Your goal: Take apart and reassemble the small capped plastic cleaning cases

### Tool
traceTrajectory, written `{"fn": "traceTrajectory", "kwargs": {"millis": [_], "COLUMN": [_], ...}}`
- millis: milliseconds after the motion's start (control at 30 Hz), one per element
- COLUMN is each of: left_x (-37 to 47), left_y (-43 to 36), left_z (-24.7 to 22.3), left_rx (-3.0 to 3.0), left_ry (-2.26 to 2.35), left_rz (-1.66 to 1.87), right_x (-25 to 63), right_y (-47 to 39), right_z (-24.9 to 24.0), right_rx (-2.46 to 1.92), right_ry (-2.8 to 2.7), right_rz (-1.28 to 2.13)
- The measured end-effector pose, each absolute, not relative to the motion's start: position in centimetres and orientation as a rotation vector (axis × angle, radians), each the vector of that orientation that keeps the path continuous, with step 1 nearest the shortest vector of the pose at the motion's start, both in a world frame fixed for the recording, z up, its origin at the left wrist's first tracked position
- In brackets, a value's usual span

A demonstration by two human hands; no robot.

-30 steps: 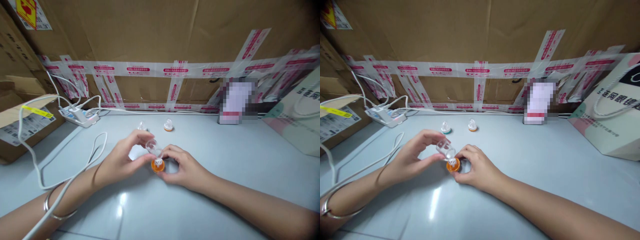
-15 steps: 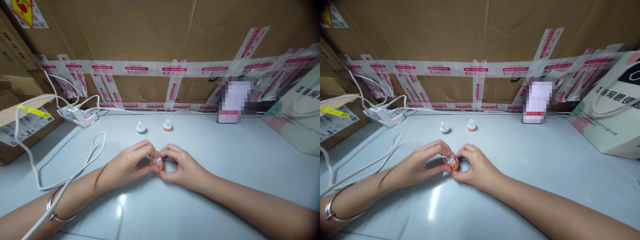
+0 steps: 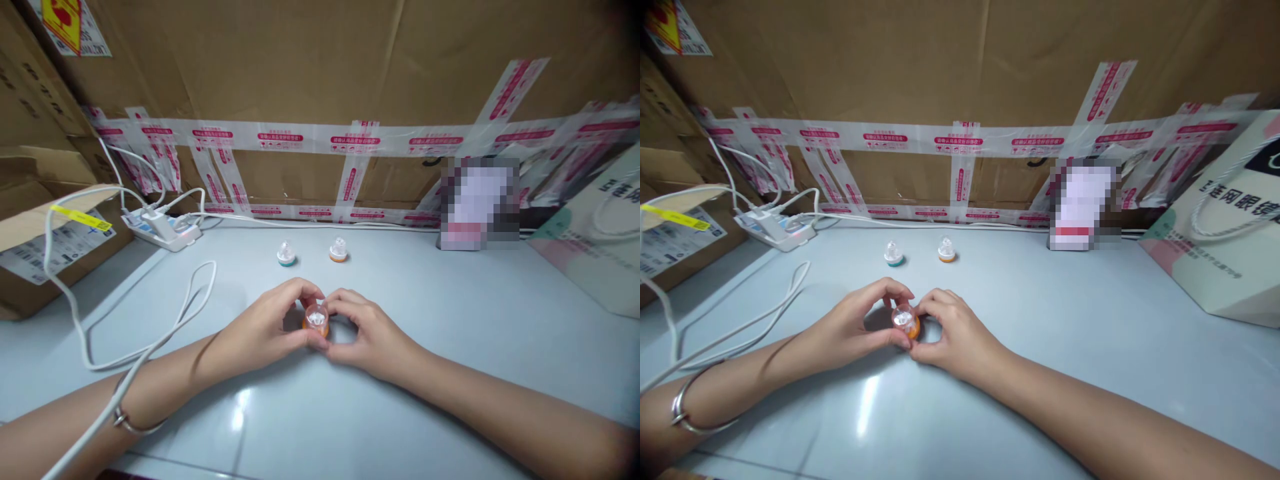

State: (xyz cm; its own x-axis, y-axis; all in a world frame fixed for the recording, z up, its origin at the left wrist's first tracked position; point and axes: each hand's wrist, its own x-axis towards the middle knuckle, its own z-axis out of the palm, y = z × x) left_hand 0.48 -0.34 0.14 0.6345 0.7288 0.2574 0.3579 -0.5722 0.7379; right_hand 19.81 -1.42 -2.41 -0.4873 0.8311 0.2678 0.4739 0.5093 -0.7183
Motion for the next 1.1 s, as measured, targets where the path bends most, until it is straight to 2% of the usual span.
{"fn": "traceTrajectory", "kwargs": {"millis": [133, 367, 600, 867, 1100], "left_x": [0.0, 0.1, -0.6, -1.3, -1.1], "left_y": [-0.5, -0.1, 0.1, 1.2, 1.1], "left_z": [0.8, -0.1, 0.8, 0.3, 0.4], "left_rx": [2.202, 2.261, 2.307, 2.366, 2.413], "left_ry": [0.735, 0.932, 0.893, 1.014, 0.987], "left_rz": [0.582, 0.752, 0.572, 0.723, 0.689], "right_x": [19.7, 19.8, 19.7, 19.8, 19.7], "right_y": [-1.4, -1.2, -1.4, -1.5, -1.3], "right_z": [-2.4, -2.6, -2.5, -2.5, -2.7], "right_rx": [-1.083, -1.068, -1.078, -1.079, -1.066], "right_ry": [-2.135, -2.116, -2.112, -2.101, -2.097], "right_rz": [0.753, 0.774, 0.775, 0.762, 0.759]}}
